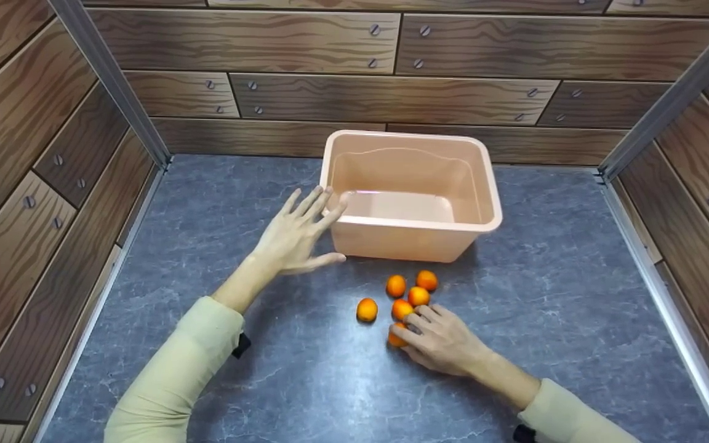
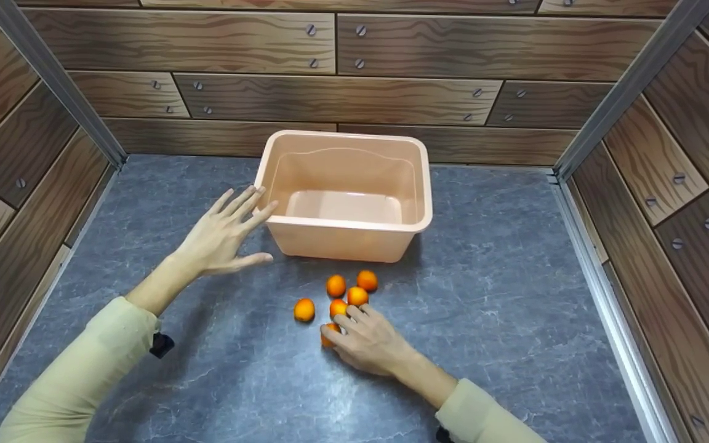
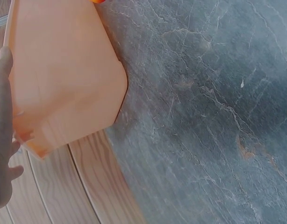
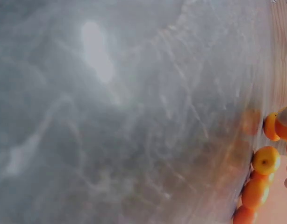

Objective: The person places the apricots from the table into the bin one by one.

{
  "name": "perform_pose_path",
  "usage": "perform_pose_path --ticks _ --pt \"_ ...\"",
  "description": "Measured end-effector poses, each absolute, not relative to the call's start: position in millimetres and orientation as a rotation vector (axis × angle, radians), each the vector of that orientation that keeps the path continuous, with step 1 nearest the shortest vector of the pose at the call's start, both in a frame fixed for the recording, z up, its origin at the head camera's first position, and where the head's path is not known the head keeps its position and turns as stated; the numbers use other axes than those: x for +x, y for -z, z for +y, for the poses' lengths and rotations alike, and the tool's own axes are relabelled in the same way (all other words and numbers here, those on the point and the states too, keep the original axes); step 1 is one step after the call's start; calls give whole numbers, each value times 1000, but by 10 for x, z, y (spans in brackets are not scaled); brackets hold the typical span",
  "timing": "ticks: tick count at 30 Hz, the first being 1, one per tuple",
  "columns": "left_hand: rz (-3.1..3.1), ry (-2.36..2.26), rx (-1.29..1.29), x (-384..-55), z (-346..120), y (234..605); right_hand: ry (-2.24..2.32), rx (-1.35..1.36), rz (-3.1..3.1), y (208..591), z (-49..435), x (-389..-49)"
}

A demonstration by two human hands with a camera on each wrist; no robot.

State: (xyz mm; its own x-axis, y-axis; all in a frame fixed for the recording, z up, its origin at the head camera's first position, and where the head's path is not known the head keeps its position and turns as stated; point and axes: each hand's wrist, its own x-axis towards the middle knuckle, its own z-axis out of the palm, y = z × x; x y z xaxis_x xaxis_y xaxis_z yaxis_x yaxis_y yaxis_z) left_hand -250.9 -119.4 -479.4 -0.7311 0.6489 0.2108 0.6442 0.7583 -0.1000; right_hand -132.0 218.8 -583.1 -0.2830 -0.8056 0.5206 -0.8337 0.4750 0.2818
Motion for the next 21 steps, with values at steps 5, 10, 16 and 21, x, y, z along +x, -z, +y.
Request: perform_pose_path --ticks 5,10,16,21 --pt "-2714 -31 -1017 -2510 -1194 4793 -65 1340 -2078 5740 2185 -1359" --pt "-2711 -32 -1015 -2514 -1196 4790 -68 1320 -2067 5656 2183 -1403" --pt "-2725 -26 -1017 -2514 -1199 4782 -90 1302 -2045 5551 2180 -1462" --pt "-2722 -11 -1014 -2511 -1199 4791 -92 1286 -2036 5455 2192 -1511"
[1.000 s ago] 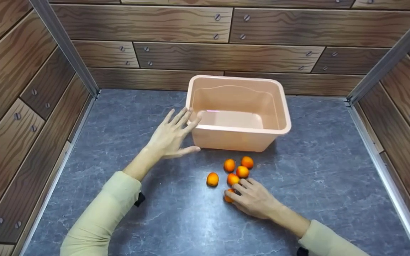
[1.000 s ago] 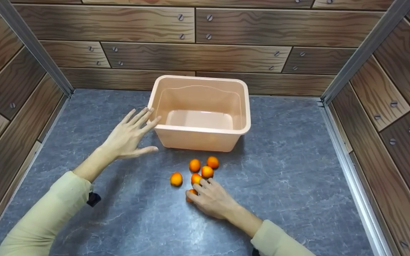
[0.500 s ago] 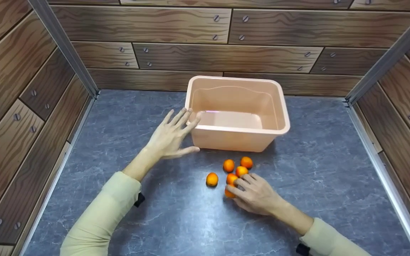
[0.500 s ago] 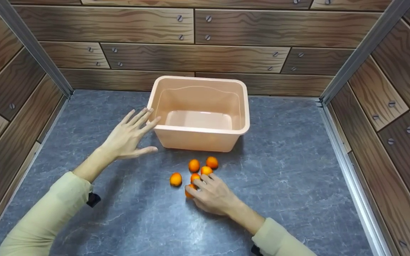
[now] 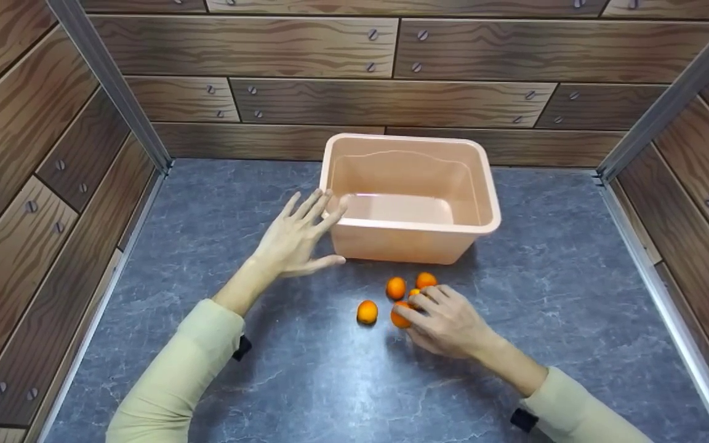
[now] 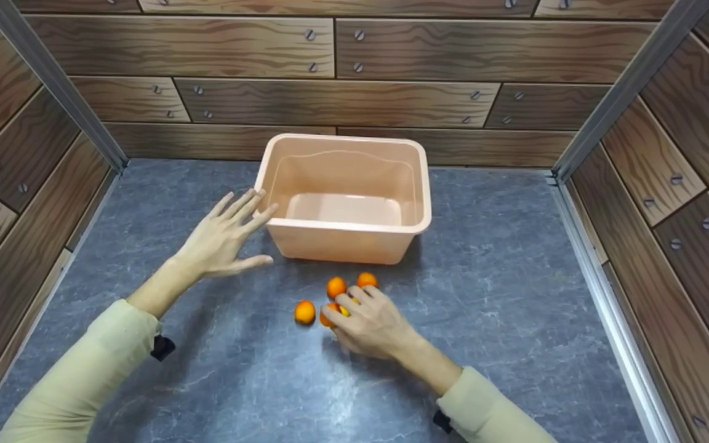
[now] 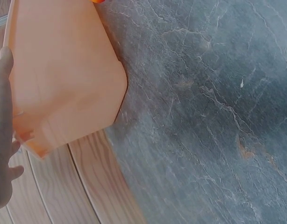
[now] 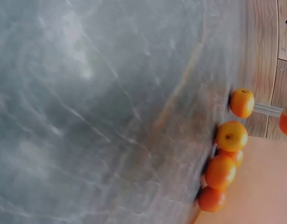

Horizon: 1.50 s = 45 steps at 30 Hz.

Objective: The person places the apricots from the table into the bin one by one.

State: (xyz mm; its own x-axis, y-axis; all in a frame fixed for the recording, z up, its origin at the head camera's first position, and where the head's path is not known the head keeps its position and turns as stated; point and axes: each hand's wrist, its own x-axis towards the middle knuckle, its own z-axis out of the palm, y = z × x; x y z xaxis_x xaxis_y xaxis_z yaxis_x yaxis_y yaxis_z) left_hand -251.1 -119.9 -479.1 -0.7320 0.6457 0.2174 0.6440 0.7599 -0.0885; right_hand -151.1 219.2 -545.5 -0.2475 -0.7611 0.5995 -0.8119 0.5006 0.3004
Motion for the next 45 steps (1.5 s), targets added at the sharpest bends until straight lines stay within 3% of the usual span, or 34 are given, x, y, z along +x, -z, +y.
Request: perform_pose_path --ticks 45 --pt "-2721 -24 -1013 -2509 -1190 4806 -248 1071 -2070 4544 2310 -2219"
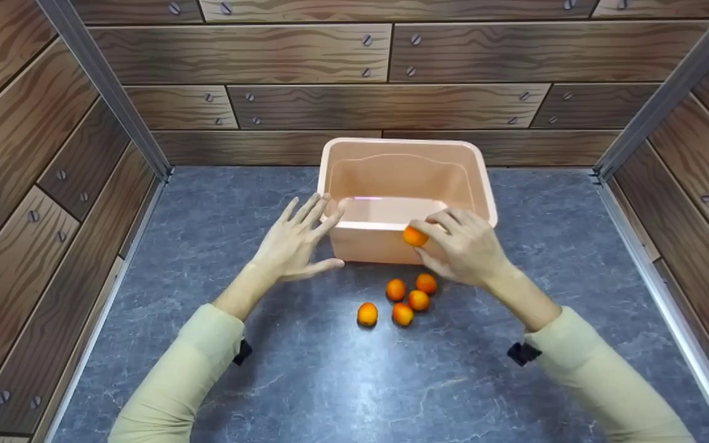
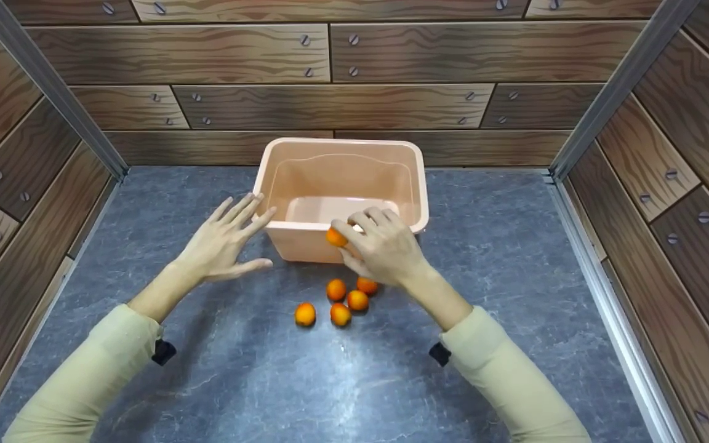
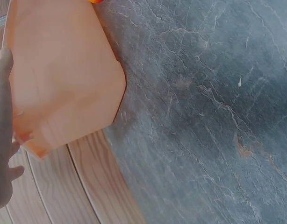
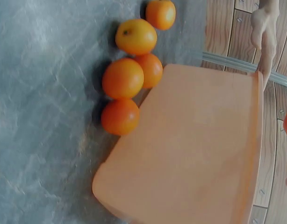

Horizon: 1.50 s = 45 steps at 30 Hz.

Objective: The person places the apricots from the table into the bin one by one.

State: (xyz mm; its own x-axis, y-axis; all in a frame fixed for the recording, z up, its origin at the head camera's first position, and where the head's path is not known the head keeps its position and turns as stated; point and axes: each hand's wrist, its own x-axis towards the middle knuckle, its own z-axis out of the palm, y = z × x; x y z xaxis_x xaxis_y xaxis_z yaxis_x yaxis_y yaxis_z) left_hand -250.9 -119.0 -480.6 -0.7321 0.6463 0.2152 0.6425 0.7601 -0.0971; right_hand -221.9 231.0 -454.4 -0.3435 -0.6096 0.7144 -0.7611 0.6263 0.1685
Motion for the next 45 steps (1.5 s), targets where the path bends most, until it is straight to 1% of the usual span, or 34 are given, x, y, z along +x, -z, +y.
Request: perform_pose_path --ticks 10,19,33,45 --pt "-2691 -30 -1013 -2508 -1196 4825 -316 995 -2094 4437 2350 -2485" --pt "-2695 -17 -1020 -2511 -1201 4813 -209 973 -2178 4419 2376 -2667" --pt "-2728 -35 -1011 -2514 -1196 4806 -117 945 -2305 4452 2437 -2903" --pt "-2725 -32 -1013 -2510 -1191 4805 -108 999 -2427 4478 2439 -3034"
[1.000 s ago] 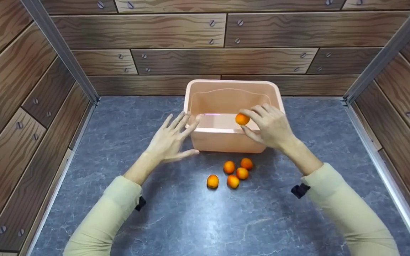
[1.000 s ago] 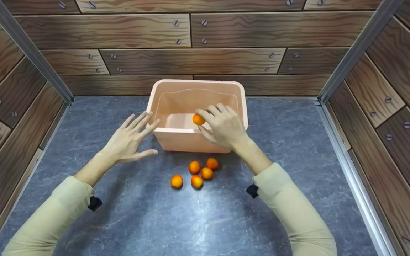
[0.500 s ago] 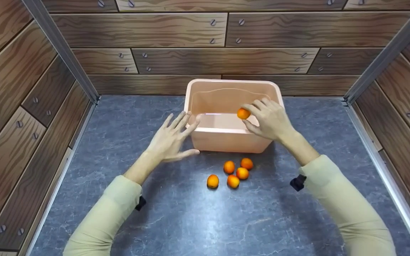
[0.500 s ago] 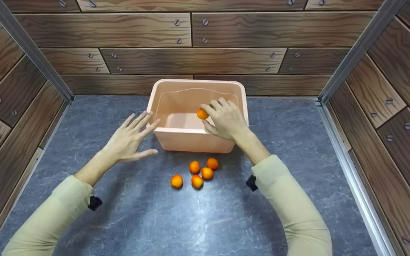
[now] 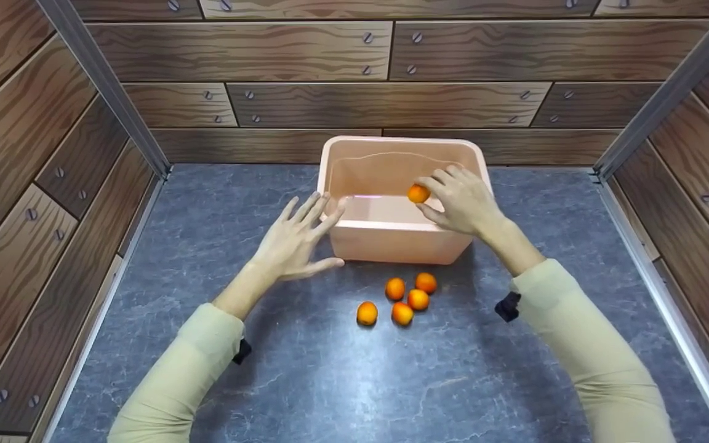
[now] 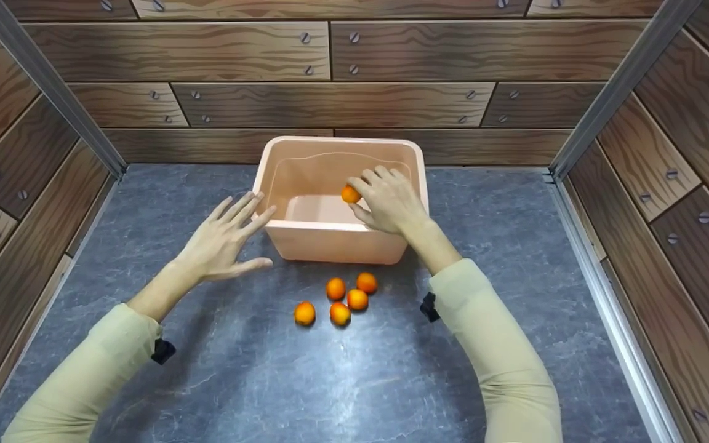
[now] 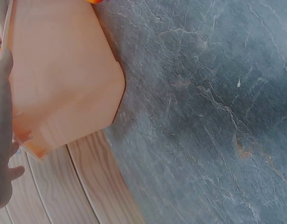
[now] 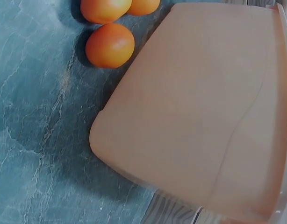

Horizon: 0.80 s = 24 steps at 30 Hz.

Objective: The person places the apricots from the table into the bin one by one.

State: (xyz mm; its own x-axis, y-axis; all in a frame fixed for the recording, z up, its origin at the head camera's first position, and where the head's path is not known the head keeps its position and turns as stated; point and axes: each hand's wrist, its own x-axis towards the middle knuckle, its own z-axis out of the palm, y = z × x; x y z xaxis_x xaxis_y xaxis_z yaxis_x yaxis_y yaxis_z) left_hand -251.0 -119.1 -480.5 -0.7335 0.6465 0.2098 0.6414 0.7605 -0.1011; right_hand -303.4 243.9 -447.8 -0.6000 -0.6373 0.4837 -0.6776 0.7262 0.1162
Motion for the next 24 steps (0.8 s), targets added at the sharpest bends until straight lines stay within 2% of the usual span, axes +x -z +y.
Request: perform_pose_path --ticks 24 --pt "-2734 -2 -1012 -2498 -1192 4802 -104 1029 -2499 4410 2420 -2952"
